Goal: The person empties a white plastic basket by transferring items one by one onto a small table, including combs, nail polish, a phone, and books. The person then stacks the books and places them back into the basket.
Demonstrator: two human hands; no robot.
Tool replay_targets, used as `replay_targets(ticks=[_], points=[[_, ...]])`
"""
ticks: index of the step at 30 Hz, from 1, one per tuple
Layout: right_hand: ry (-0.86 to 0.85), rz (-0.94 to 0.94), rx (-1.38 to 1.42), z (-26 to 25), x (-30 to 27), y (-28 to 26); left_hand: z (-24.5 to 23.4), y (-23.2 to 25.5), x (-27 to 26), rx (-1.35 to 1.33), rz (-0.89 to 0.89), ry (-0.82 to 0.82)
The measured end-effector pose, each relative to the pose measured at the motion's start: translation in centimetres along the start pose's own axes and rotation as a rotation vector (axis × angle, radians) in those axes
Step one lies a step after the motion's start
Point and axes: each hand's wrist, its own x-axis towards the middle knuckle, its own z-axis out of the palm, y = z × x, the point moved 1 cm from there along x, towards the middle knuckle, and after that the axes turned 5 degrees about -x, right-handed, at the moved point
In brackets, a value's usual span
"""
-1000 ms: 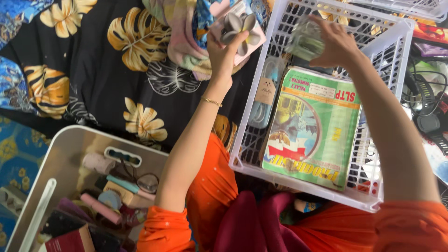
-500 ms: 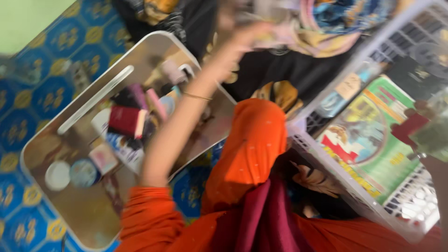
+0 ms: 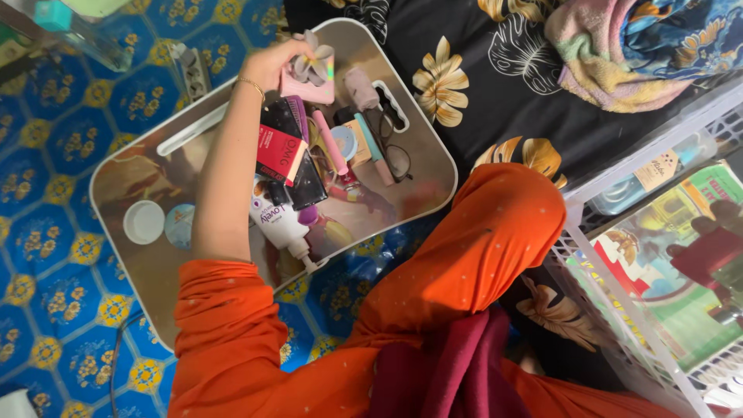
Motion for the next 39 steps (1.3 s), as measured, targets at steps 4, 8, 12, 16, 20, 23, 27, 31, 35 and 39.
replay_targets(ticks=[4, 8, 12, 16, 20, 23, 27, 31, 35, 39], points=[[-0.153, -0.012, 0.001, 2.6, -0.4, -2.7, 1.4, -0.1, -0.7, 0.188, -0.136, 0.103], [-0.407, -0.013, 0.007, 8.1, 0.1, -6.1, 4.6, 3.5, -0.8, 0.626, -0.425, 0.213], [-0.63, 0.011, -0.012, 19.9, 6.3, -7.5, 10.6, 6.7, -6.3, 1.254, 0.469, 0.67], [-0.596, 0.082, -0.071, 32.4, 11.4, -5.5, 19.9, 5.4, -12.4, 1.285, 0.681, 0.115], [-0.585, -0.055, -0.315, 41.4, 13.7, -2.1, 23.2, 4.5, -11.5, 1.357, 0.711, 0.009], [-0.559, -0.195, -0.335, 44.1, 14.6, 1.4, 22.2, 4.3, -9.7, 1.451, 0.354, -0.004], [-0.501, -0.214, -0.654, 43.4, 14.2, 5.5, 20.8, 2.6, -11.0, 1.536, 0.274, -0.054], [-0.476, -0.192, -0.866, 43.0, 12.2, 4.7, 20.5, 2.6, -12.1, 1.576, 0.219, -0.108], [-0.334, -0.134, -1.107, 45.6, 9.2, 3.3, 20.2, 3.2, -12.9, 1.563, 0.249, -0.078], [-0.243, -0.173, -1.246, 48.5, 8.9, 3.4, 20.3, 3.7, -13.5, 1.345, 0.325, -0.035]])
